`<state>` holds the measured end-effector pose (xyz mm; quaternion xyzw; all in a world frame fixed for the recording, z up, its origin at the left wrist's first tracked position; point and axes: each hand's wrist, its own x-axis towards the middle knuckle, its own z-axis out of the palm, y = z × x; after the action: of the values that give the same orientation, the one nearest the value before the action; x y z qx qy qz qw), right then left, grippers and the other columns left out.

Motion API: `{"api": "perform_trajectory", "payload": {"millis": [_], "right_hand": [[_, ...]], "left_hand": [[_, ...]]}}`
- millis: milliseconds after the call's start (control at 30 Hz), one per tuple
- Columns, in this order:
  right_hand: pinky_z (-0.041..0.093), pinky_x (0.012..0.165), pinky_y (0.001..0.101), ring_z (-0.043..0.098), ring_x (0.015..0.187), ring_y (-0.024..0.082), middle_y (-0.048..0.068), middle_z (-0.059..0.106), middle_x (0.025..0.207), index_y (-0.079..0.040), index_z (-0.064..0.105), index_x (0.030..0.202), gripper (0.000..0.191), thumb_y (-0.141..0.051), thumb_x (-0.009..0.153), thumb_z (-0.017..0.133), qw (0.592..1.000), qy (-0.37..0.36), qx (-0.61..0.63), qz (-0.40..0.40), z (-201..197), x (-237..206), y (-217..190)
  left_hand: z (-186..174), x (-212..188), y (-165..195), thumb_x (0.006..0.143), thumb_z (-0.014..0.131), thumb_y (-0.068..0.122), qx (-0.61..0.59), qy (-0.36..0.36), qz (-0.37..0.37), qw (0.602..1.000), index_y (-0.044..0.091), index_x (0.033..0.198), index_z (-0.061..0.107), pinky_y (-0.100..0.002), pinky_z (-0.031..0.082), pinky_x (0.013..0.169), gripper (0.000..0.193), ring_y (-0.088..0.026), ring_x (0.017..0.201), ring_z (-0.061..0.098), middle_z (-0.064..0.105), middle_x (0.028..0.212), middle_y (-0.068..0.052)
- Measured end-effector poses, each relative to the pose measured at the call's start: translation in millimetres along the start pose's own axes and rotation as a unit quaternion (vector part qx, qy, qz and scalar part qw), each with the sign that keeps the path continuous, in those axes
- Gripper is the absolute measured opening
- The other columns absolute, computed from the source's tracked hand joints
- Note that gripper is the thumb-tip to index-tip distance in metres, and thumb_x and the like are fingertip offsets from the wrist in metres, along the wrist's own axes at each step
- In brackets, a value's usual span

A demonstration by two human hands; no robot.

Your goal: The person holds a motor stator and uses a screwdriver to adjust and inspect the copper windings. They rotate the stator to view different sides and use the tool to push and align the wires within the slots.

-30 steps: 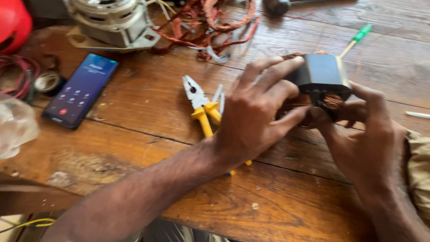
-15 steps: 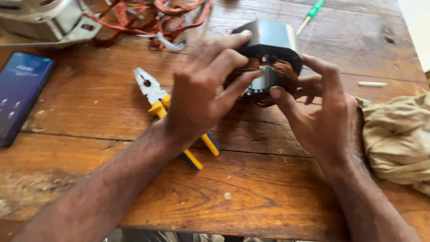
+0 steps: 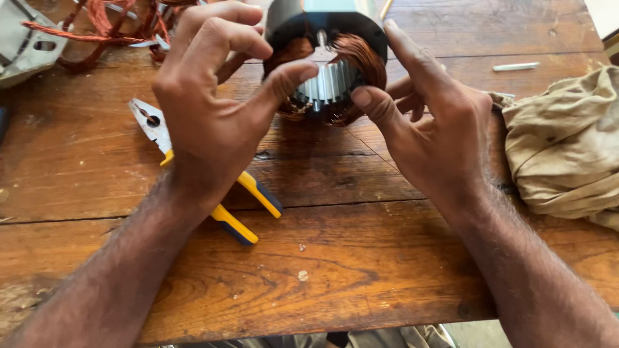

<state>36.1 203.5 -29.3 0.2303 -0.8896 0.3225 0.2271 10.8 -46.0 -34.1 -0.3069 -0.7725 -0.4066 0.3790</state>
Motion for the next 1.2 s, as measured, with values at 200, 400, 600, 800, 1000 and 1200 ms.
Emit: {"api": "perform_trajectory", "payload": {"millis": [200,400,600,800,1000,1200], "right_hand": [[0.067,0.074,0.0271,0.080,0.088,0.014,0.010,0.079,0.102,-0.007,0.054,0.151,0.049,-0.030,0.114,0.077,0.999,0.037,0.007,-0.038,-0.1,0.9,1.1],[0.064,0.070,0.0265,0.078,0.082,0.013,0.007,0.077,0.090,-0.006,0.056,0.149,0.049,-0.031,0.112,0.077,0.999,0.034,-0.001,-0.026,-1.0,3.4,1.3],[0.065,0.063,0.0251,0.078,0.074,0.011,0.008,0.077,0.085,-0.004,0.054,0.142,0.039,-0.024,0.115,0.074,0.994,0.018,0.101,0.038,-1.3,7.3,5.4],[0.062,0.058,0.0244,0.076,0.074,0.012,0.008,0.076,0.086,-0.003,0.049,0.147,0.047,-0.016,0.108,0.073,0.994,0.001,0.102,0.037,-2.1,9.6,1.0],[0.063,0.054,0.0228,0.076,0.069,0.012,0.008,0.076,0.082,-0.002,0.049,0.141,0.046,-0.015,0.106,0.075,0.993,-0.001,0.108,0.036,-2.3,14.0,0.8],[0.061,0.054,0.0250,0.076,0.071,0.013,0.010,0.077,0.088,-0.002,0.055,0.133,0.033,-0.015,0.109,0.074,0.999,0.011,0.038,-0.001,-9.2,12.5,9.6]], "left_hand": [[-4.7,4.2,7.1,0.106,0.085,0.029,0.010,-0.017,-0.043,0.999,0.000,0.116,0.066,-0.034,0.064,0.095,0.035,-0.024,0.123,0.067,0.064,0.127,-0.014],[-4.5,13.9,2.3,0.099,0.084,0.036,0.018,-0.027,-0.063,0.998,0.002,0.116,0.064,-0.047,0.061,0.105,0.043,-0.029,0.122,0.069,0.064,0.120,-0.013],[5.1,3.0,-11.5,0.106,0.077,0.042,-0.111,-0.044,-0.139,0.983,0.005,0.143,0.051,-0.050,0.056,0.117,0.058,-0.033,0.143,0.061,0.056,0.142,-0.018],[4.6,3.3,-23.2,0.107,0.074,0.030,-0.100,-0.124,-0.132,0.978,0.002,0.152,0.044,-0.051,0.053,0.116,0.061,-0.036,0.143,0.058,0.058,0.148,-0.023],[10.3,8.6,-24.6,0.101,0.073,0.021,-0.089,-0.141,-0.160,0.973,0.005,0.140,0.048,-0.045,0.057,0.114,0.049,-0.029,0.137,0.063,0.063,0.136,-0.015],[10.5,9.5,-23.1,0.099,0.078,0.018,-0.075,-0.137,-0.102,0.982,0.005,0.134,0.041,-0.047,0.057,0.115,0.053,-0.027,0.134,0.063,0.059,0.128,-0.013]]}}
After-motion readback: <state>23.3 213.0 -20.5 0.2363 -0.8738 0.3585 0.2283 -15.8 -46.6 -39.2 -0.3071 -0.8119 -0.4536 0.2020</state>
